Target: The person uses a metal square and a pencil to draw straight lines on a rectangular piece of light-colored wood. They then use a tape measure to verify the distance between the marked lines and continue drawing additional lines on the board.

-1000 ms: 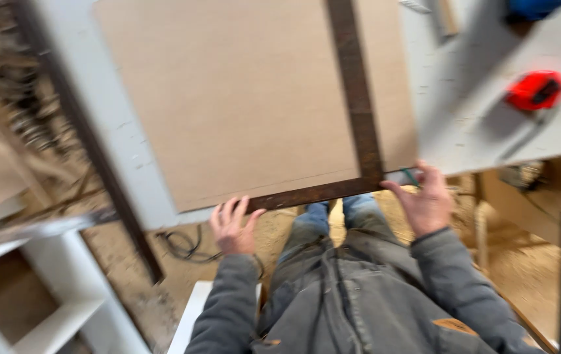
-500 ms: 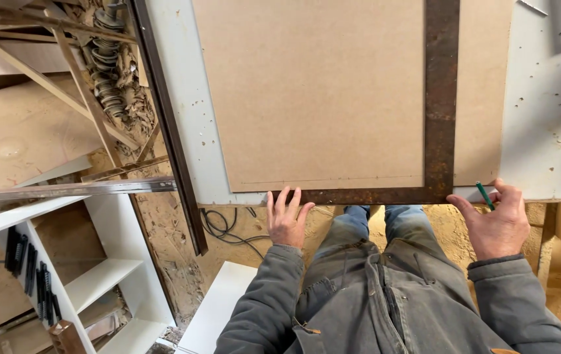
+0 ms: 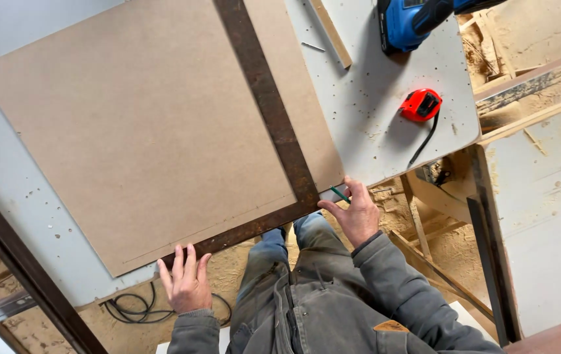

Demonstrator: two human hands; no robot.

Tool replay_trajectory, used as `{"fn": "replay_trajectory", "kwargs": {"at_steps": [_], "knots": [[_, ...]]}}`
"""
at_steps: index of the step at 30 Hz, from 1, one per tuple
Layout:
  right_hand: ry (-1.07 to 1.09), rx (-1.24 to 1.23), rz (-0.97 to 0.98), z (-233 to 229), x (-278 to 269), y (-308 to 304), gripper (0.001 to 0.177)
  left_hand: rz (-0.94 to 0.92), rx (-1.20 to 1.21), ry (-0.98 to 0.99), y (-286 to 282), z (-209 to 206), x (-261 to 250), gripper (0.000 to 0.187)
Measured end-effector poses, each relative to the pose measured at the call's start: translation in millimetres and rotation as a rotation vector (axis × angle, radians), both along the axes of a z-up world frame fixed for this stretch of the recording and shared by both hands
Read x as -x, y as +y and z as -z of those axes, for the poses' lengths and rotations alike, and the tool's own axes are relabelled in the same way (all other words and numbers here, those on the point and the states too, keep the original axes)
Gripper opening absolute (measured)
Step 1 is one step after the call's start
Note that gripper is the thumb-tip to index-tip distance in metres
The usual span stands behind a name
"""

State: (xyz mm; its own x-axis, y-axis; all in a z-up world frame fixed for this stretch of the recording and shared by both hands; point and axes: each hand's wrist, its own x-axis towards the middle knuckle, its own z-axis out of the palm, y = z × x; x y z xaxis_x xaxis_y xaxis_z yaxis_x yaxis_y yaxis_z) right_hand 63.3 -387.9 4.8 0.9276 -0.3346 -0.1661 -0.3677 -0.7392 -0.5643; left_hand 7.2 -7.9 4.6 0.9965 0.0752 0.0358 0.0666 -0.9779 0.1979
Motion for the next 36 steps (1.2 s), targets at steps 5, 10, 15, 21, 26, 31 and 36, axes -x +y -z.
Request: {"fn": "replay_trajectory", "kwargs": {"at_steps": [5, 10, 15, 21, 26, 31, 36], "knots": [[0.081, -0.017, 0.024, 1, 0, 0, 0.081, -0.008, -0.035, -0.002, 0, -2, 1, 0.045], [-0.001, 0.017, -0.024, 4, 3, -1, 0.081, -0.005, -0.060, 0.007, 0, 1, 3, 0.046], [0.076, -0.018, 0.023, 2, -1, -1, 0.081, 0.010, -0.057, -0.003, 0, -4, 0, 0.045], [0.053, -0.018, -0.008, 7, 4, -3, 0.081, 0.023, -0.061, 0.014, -4, -9, -6, 0.045], [0.026, -0.011, -0.015, 7, 1, -4, 0.080, 0.014, -0.072, 0.022, -4, -5, -5, 0.045], [0.106, -0.022, 0.003, 5, 1, -2, 0.080, 0.006, -0.080, 0.023, -3, -8, -4, 0.045], [0.097, -0.029, 0.004, 3, 1, -2, 0.081, 0.007, -0.066, 0.035, -3, -8, -6, 0.045]]}}
